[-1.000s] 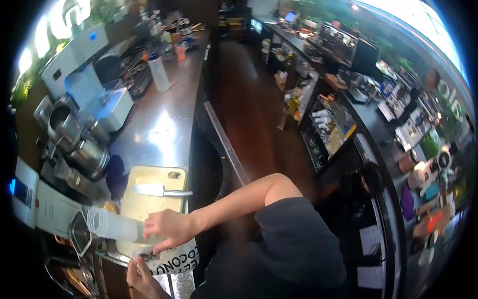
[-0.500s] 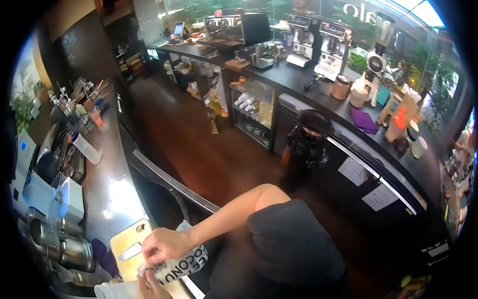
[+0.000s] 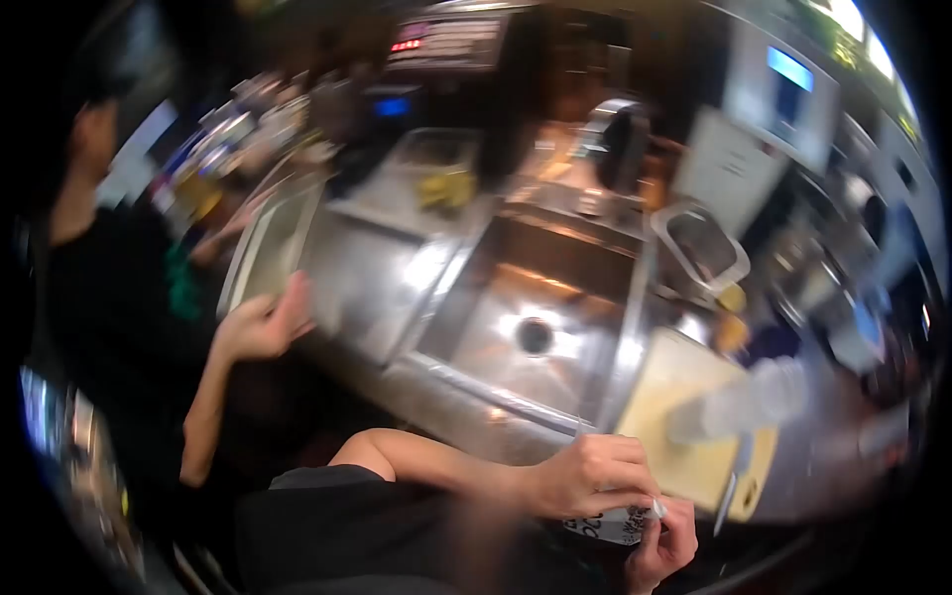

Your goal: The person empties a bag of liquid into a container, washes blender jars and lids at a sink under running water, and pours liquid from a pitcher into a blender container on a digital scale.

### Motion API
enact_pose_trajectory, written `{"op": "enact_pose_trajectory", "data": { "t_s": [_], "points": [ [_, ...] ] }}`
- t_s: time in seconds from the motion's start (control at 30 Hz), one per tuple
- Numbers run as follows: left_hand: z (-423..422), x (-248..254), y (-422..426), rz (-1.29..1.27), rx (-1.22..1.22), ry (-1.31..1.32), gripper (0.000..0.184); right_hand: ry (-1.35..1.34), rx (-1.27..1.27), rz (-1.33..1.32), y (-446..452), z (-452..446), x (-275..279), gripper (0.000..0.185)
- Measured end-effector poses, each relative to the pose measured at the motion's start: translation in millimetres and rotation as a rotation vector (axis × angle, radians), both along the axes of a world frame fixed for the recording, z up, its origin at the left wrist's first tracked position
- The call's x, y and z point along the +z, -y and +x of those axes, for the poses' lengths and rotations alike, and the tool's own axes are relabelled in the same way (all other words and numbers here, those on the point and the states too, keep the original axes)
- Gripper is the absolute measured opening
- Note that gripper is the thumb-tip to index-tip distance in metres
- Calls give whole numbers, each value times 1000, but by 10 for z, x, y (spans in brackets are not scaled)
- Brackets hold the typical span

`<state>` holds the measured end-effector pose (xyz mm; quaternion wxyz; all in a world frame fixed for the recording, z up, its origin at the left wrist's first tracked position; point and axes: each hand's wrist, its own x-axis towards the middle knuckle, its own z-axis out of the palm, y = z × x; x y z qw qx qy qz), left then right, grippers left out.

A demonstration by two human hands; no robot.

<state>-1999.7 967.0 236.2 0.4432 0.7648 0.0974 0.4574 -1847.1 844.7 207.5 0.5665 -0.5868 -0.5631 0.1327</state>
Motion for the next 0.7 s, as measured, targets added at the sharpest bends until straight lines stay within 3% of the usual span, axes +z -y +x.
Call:
{"op": "enact_pose_trajectory", "data": {
  "t_s": [0.07,0.17,0.33,0.47,0.57,0.6,0.7],
  "points": [
    [-362,72,19,23,191,2,8,61,133,-43,-179,-132,21,13],
    [-806,65,117,7,460,13,8,225,369,99,-611,-532,221,5],
    [-1389,34,203,-63,641,-31,10,197,536,82,-893,-1025,192,16],
    [-1633,-87,90,-125,673,1,10,167,509,136,-1026,-1224,15,20],
    [-1624,-178,-48,-278,583,110,5,159,433,186,-1082,-1259,-182,15],
    [-1639,-193,-111,-273,534,74,6,213,561,200,-1145,-1213,-71,10],
    [-1623,-203,-250,-269,400,106,10,132,493,277,-1230,-1206,-182,9]
  ]
}}
